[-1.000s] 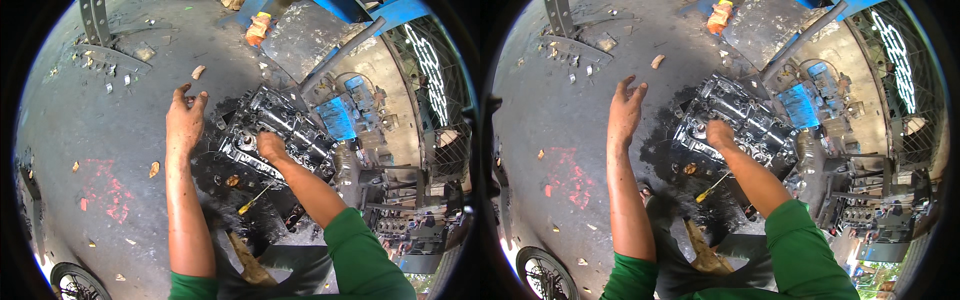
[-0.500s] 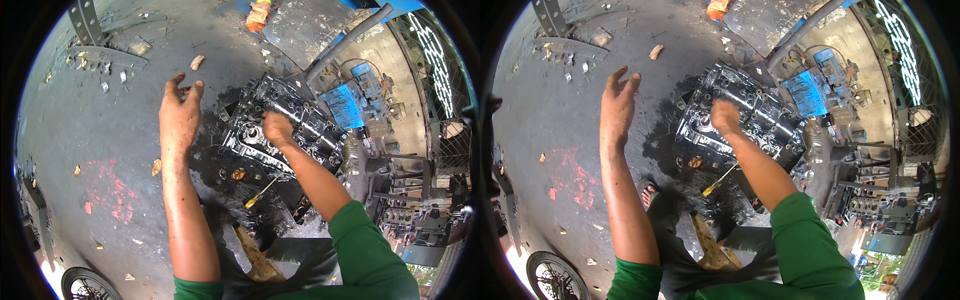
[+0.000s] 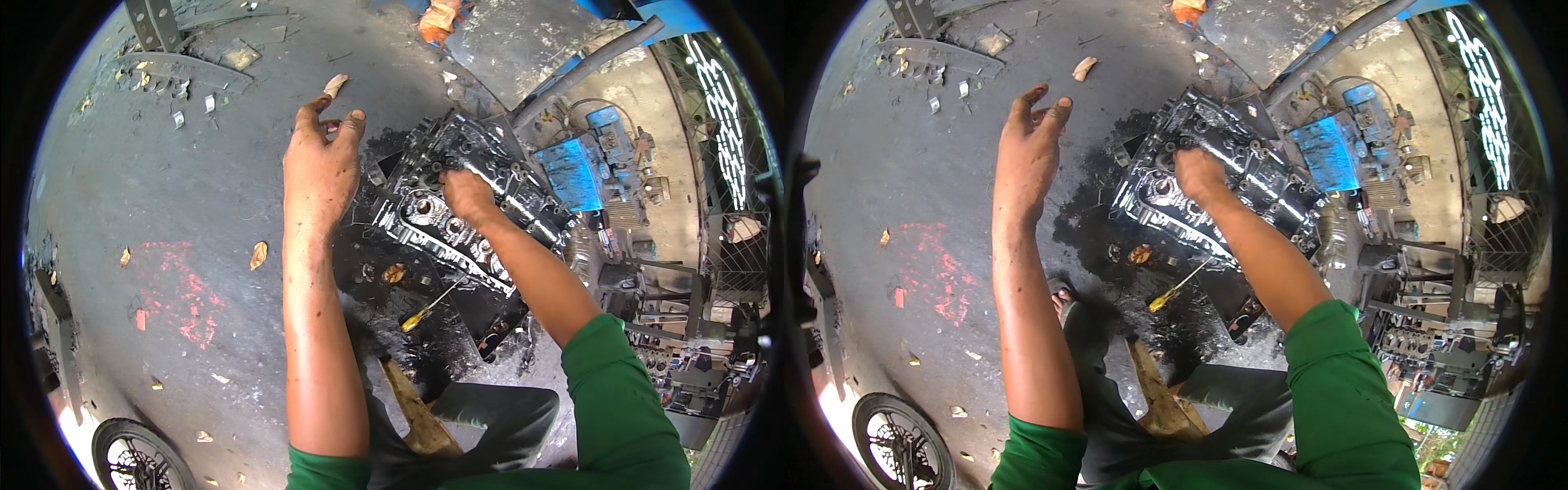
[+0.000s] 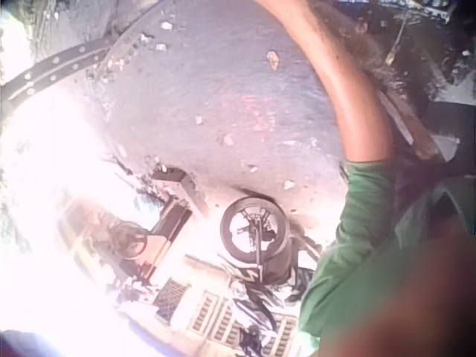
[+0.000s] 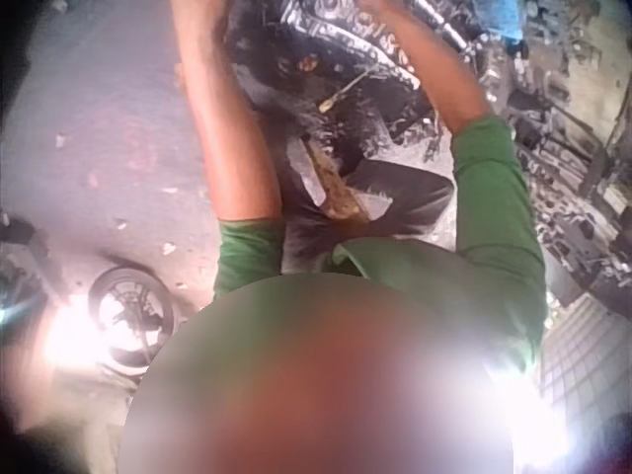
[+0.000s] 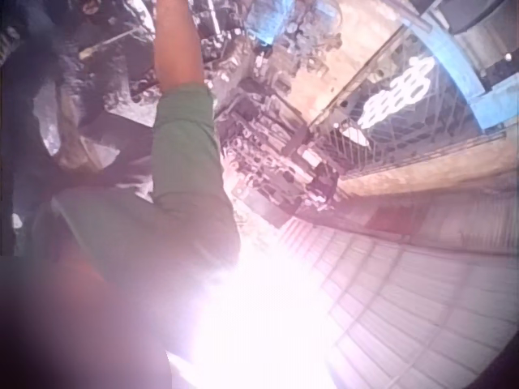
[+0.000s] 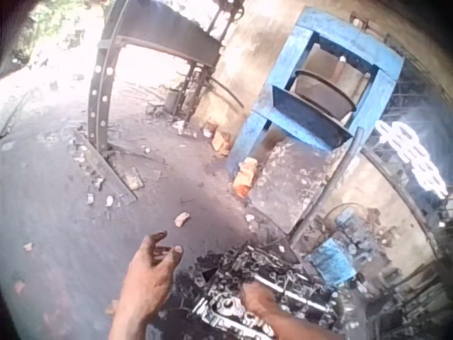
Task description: The person uses a screwdriver to remove bolts and disassemble parts of a disassembled engine block. They repeatedly loosen fasteners, lift out components, and place them aside on the workbench.
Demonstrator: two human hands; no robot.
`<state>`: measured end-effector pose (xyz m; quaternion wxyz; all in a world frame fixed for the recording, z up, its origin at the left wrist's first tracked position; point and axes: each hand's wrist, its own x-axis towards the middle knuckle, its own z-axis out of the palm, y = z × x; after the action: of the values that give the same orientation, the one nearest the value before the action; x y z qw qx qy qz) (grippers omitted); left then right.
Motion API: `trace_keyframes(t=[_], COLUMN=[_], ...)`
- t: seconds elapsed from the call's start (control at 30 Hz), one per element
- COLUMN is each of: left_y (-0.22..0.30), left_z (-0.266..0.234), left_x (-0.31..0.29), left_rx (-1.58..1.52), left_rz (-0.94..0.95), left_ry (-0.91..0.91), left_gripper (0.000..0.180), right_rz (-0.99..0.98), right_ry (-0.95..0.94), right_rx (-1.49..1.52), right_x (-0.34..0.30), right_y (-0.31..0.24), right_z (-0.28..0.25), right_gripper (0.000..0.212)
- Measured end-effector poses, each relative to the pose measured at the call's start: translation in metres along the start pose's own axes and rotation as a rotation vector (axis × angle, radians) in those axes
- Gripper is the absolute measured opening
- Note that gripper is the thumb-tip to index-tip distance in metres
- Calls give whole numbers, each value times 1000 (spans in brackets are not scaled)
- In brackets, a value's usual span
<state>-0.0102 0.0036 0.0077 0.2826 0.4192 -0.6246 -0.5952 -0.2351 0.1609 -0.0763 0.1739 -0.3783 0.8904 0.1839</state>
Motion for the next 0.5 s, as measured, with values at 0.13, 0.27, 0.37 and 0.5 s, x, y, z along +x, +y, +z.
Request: trace_keyframes(t=[0.13,0.27,0.37,0.5], left_y=[5,7,6,3], left_z=[1,-5,-3,3], left_x=[-6,-9,-7,-6], left_rx=[-20,-56,-68,-32], left_rz=[12,24,17,22], left_ry=[14,30,6,12], left_gripper=[61,62,62,61], right_rz=[201,190,159,166], right_ry=[33,49,153,85], right_rx=[406,516,466,347], right_x=[-9,-45,-48,-23], right_y=[-8,-46,-36,0], right_z=[-1,31,40,36], right_gripper=[28,32,30,28])
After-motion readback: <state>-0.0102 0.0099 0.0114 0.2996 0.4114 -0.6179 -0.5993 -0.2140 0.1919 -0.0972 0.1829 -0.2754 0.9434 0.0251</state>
